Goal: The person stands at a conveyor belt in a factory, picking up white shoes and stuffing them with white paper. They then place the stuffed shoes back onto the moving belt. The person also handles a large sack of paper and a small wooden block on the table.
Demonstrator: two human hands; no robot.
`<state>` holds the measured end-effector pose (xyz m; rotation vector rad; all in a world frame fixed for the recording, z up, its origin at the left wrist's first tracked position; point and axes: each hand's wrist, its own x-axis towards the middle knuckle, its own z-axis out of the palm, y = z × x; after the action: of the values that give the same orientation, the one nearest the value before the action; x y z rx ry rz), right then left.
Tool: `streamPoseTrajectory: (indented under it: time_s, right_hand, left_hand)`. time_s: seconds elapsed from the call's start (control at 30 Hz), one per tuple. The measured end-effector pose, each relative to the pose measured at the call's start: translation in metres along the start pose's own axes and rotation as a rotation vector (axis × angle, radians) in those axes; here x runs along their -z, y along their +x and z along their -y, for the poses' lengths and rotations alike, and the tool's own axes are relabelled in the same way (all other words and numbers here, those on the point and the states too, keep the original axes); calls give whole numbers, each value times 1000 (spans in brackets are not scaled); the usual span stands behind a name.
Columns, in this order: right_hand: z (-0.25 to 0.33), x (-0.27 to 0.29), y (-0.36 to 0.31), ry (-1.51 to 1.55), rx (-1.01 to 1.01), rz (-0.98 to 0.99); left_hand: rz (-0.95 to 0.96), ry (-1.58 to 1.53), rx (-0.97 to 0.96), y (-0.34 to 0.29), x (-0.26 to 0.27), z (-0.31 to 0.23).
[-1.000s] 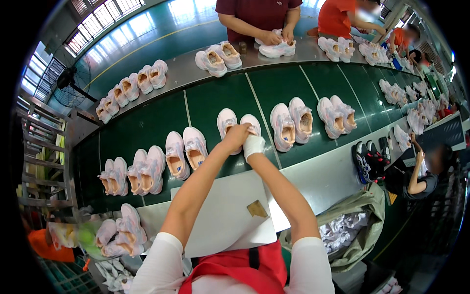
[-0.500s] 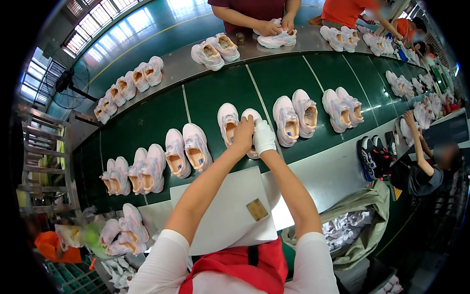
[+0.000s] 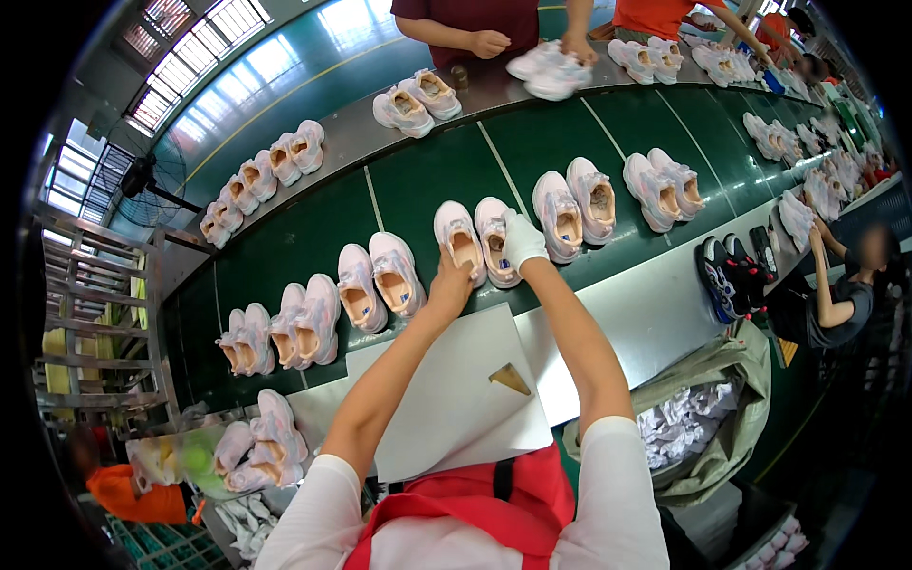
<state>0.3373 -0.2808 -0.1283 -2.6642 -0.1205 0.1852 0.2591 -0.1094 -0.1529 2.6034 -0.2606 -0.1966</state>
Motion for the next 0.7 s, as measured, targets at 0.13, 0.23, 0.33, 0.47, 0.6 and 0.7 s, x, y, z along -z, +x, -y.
streamPoseTrajectory:
  time_s: [0.13, 0.23, 0.33, 0.47, 0.6, 0.7]
  right_hand:
    - [18, 15, -59, 64, 57, -209]
    - [44, 9, -154, 152, 63, -125]
    - [61, 5, -224, -55, -31, 45]
    - [61, -6, -260, -186, -262, 223]
    - [47, -34, -274, -30, -141, 190]
    - [48, -49, -279, 17, -3, -107]
  left_hand:
    - [-103, 204, 118, -32, 12, -19]
    - [62, 42, -207, -102, 16, -12]
    - [231, 147, -425, -217, 16, -27]
    - [281, 62, -531, -283, -4, -23]
    - [293, -15, -642, -264, -9, 0]
    - [185, -35, -611, -214, -18, 34]
